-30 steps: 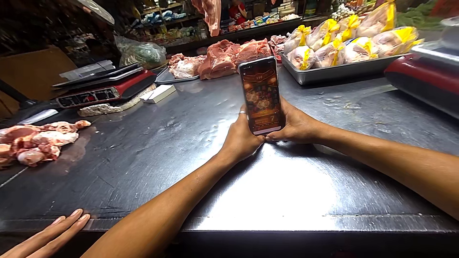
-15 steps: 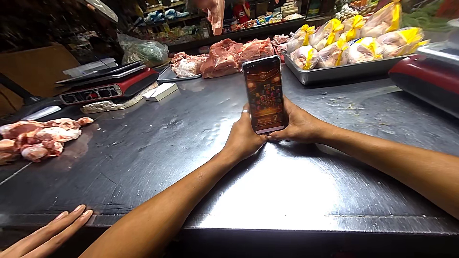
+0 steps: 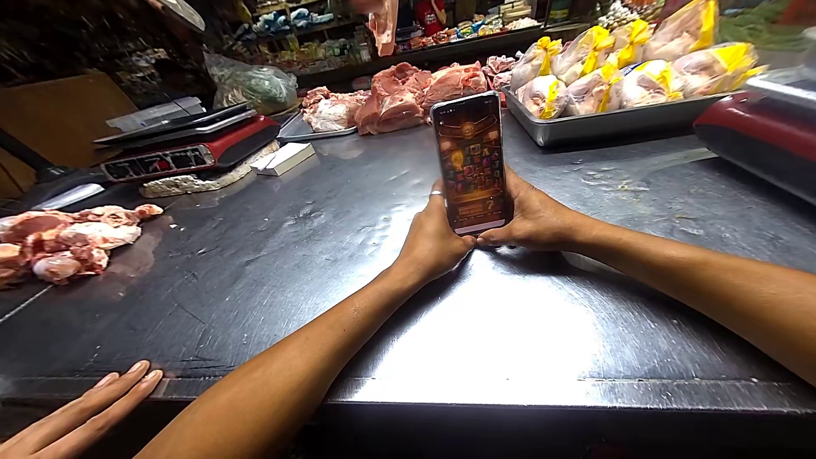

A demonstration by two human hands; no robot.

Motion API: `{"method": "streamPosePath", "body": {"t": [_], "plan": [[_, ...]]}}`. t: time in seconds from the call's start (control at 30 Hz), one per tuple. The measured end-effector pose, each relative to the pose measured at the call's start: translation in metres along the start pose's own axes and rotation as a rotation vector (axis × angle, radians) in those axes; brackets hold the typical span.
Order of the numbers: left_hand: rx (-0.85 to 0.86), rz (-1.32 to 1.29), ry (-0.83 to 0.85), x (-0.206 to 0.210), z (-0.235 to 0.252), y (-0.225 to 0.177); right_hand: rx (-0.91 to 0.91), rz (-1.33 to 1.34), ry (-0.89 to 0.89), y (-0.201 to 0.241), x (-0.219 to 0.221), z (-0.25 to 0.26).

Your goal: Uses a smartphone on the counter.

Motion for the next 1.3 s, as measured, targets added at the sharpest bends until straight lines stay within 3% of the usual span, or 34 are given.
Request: {"method": "streamPosePath", "body": {"t": [1.3], "plan": [[0.023, -0.031, 0.012, -0.0003, 0.0060, 0.0046, 0.055, -0.072, 0.010, 0.0010, -0.0031, 0.0029]]}}
Point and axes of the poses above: each hand's wrist, its own z-axis towards the middle knuckle, its own x-axis out of the palm, y = z × x, the point moved 8 cm from there along z, towards the middle knuckle, and after that the axes turned 10 degrees about y, right-handed, at the moved point
